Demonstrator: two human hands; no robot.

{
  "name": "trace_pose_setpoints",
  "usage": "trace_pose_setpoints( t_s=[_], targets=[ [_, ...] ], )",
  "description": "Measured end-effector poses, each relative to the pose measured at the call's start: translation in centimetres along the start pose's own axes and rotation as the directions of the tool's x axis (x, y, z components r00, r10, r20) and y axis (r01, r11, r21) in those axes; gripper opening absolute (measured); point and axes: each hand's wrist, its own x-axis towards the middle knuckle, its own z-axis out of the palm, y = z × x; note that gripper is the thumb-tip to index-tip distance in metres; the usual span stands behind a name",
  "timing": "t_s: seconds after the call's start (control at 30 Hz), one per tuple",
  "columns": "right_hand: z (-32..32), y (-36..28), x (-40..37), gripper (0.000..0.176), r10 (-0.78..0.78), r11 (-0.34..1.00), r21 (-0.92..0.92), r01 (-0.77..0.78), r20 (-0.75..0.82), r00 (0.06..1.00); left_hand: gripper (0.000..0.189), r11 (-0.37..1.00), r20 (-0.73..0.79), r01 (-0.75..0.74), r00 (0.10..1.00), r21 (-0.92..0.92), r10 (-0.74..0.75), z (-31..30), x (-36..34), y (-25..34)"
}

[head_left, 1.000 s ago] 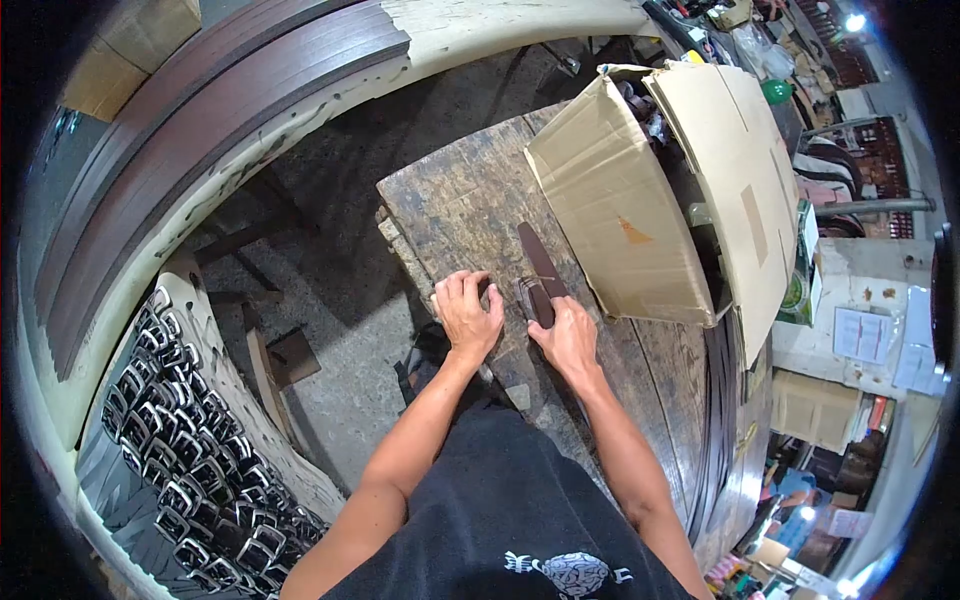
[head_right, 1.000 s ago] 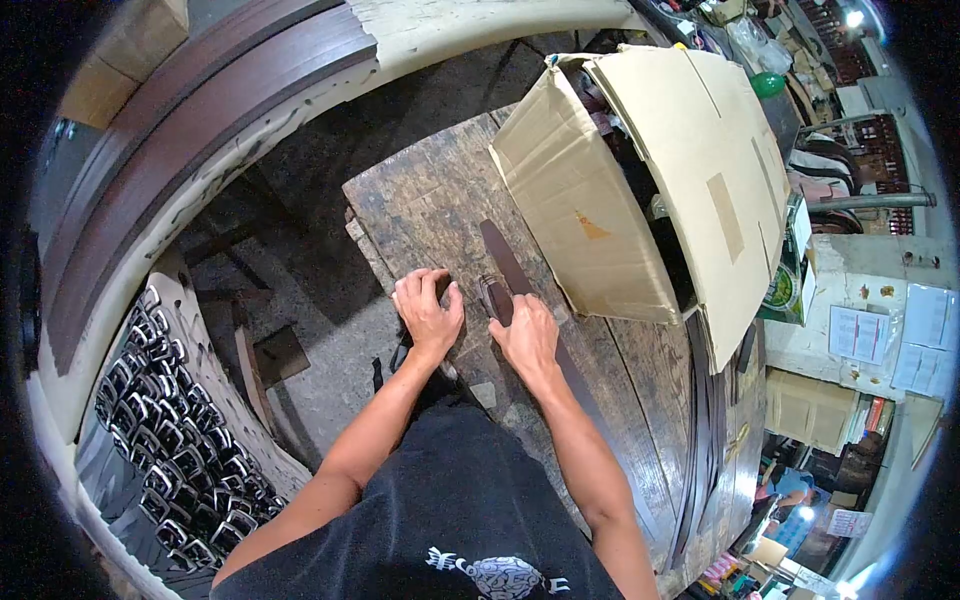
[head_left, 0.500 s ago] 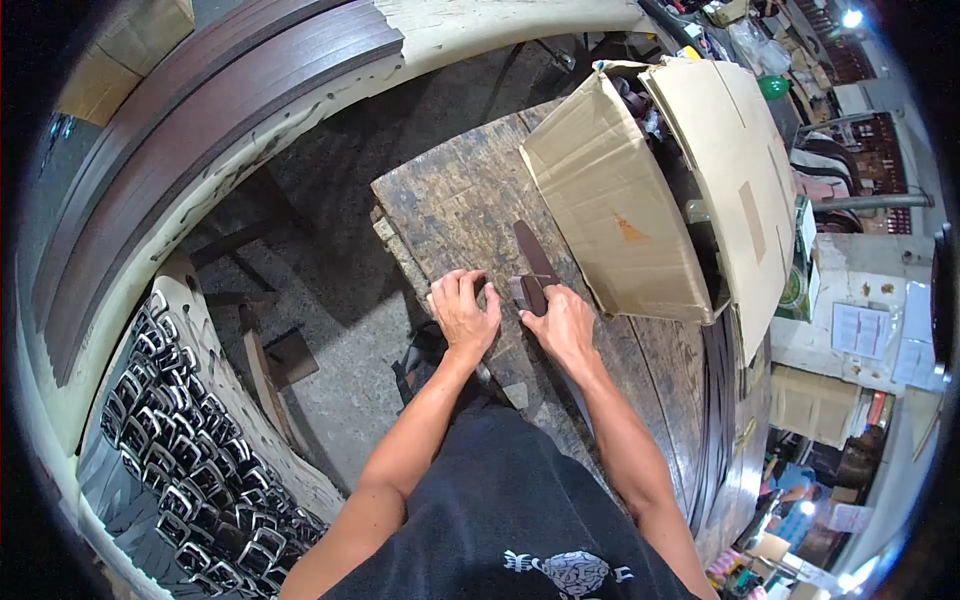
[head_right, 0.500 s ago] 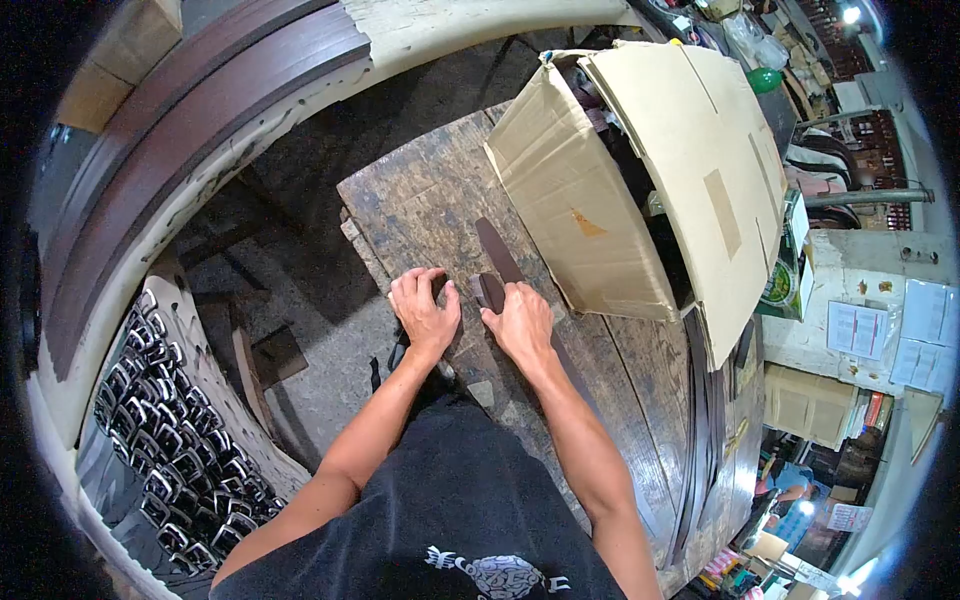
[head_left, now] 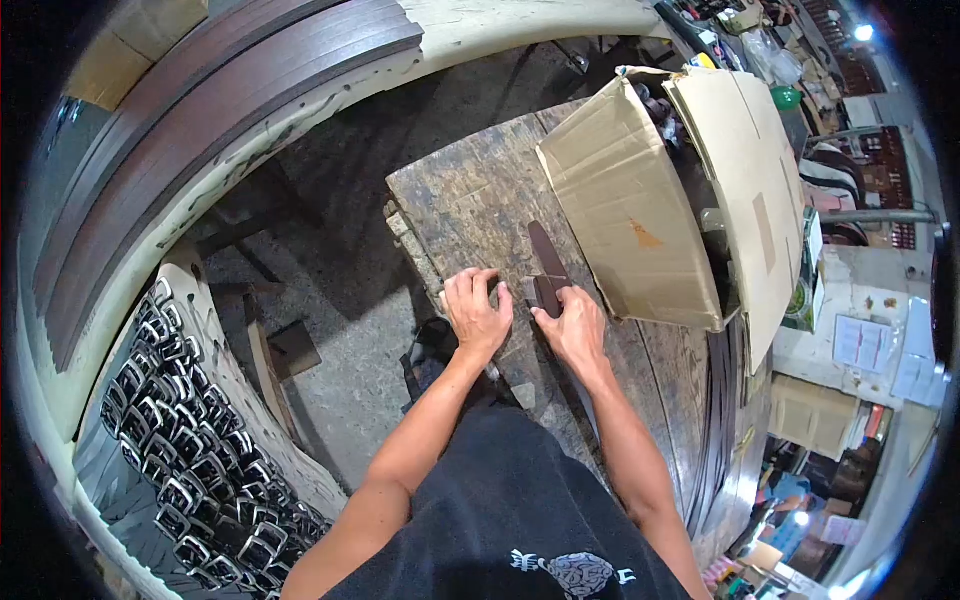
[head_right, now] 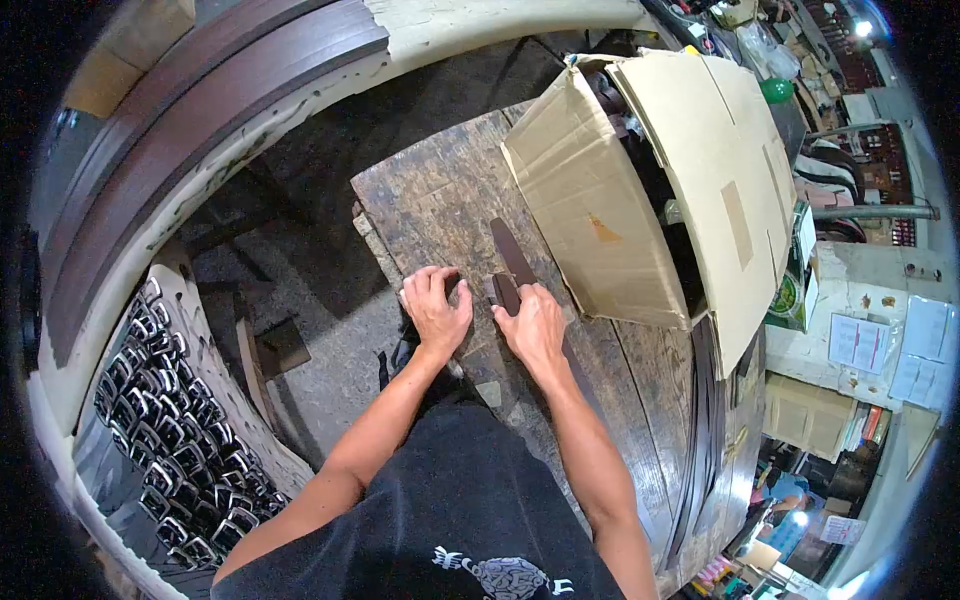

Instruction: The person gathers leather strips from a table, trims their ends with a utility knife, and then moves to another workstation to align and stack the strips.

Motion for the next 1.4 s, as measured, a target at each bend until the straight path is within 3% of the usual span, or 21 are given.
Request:
trace_pose_setpoints(
  t_s=[0.17, 0.5, 0.6, 0.8, 0.9, 1.0, 1.1, 1.2, 1.4],
  targets=[
    [1.0, 0.0, 0.1, 0.043, -0.034, 0.999, -0.003, 0.033, -0.070, 0.997, 0.024, 1.000, 0.044, 0.001, 0.999, -0.020, 0.000, -0.1, 0.0, 0.0],
    [1.9, -1.0, 1.8, 0.042, 0.021, 0.999, 0.029, -0.021, 0.004, 1.000, 0.023, 0.998, 0.089, -0.056, 0.994, -0.028, 0.058, -0.6, 0.3, -0.5],
    [2.9, -0.4, 1.9, 0.042, -0.019, 1.000, 0.007, 0.020, -0.094, 0.995, 0.022, 0.998, 0.071, -0.054, 0.996, -0.028, 0.056, -0.2, 0.2, -0.5],
    [3.5, 0.0, 2.2, 0.038, -0.120, 0.993, -0.023, 0.118, -0.149, 0.982, 0.021, 0.998, 0.047, -0.058, 0.997, -0.024, 0.059, -0.1, 0.1, -0.4],
    [3.0, -0.4, 2.5, 0.038, -0.049, 0.999, 0.017, 0.050, -0.064, 0.997, 0.021, 0.998, 0.036, -0.058, 0.998, -0.025, 0.059, -0.2, 0.2, -0.4],
    [2.8, -0.6, 2.6, 0.039, -0.060, 0.998, 0.015, 0.062, -0.084, 0.995, 0.021, 0.999, 0.038, -0.051, 0.998, -0.017, 0.052, -0.3, 0.2, -0.5],
    [1.8, -1.5, 2.0, 0.036, -0.015, 0.995, 0.096, 0.031, -0.159, 0.987, 0.021, 0.998, 0.039, -0.061, 0.997, -0.018, 0.062, -0.1, 0.2, -0.5],
    [2.2, -0.8, 1.9, 0.033, 0.021, 0.977, 0.213, 0.009, -0.137, 0.990, 0.021, 0.998, 0.044, -0.068, 0.997, -0.005, 0.068, -0.1, 0.1, -0.7],
    [2.6, -0.8, 1.6, 0.038, 0.004, 0.979, 0.202, 0.030, -0.162, 0.987, 0.019, 0.997, 0.035, -0.073, 0.997, -0.009, 0.073, -0.2, 0.2, -0.3]
  ],
)
